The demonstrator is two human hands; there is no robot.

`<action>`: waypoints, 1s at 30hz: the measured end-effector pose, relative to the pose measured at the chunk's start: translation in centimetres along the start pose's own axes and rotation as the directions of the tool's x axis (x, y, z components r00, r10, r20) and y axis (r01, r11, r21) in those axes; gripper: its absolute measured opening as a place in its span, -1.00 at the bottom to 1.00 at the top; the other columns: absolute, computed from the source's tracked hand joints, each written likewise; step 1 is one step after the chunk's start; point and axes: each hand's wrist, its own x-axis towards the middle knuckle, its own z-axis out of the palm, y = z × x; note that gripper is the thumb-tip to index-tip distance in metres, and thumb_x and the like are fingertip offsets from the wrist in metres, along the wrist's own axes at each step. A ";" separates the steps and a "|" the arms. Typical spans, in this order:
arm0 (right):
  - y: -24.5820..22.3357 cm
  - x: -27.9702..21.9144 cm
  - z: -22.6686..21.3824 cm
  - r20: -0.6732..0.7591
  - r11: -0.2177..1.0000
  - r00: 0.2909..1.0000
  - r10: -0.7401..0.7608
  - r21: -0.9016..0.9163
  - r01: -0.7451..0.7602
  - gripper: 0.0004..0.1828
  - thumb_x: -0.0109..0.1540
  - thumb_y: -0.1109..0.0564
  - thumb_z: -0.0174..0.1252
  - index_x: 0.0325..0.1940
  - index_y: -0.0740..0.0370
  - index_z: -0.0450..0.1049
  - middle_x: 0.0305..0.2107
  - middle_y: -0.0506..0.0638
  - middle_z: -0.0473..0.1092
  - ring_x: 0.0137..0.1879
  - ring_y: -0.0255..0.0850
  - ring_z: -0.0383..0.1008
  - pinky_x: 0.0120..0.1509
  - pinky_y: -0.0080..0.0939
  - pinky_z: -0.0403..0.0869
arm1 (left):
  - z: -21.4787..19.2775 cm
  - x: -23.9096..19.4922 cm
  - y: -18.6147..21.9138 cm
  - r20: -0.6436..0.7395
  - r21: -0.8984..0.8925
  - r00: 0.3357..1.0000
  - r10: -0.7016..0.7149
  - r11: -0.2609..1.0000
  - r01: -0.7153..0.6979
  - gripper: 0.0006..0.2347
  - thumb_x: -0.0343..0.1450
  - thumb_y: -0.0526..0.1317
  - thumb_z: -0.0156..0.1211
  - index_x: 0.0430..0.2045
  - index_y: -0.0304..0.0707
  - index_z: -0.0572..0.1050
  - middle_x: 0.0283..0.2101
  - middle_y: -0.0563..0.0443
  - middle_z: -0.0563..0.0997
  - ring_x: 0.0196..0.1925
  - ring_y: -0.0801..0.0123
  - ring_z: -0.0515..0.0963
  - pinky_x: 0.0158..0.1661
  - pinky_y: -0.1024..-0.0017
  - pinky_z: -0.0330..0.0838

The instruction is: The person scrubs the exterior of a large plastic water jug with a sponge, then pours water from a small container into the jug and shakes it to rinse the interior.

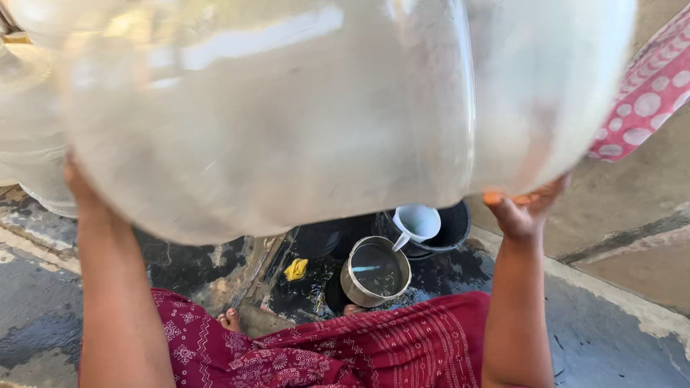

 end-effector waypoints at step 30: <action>14.4 -11.6 -3.6 -0.279 0.724 0.669 0.689 0.315 -0.614 -0.15 0.34 -0.45 -0.04 0.46 0.21 0.11 0.34 0.09 0.19 0.43 -0.12 0.24 0.57 0.09 0.22 | 6.0 -3.0 -2.5 0.160 0.313 0.965 0.209 0.916 -0.250 -0.79 0.67 -0.20 0.40 -0.15 -0.33 0.46 -0.09 -0.05 0.63 -0.08 0.46 0.56 0.08 0.52 0.47</action>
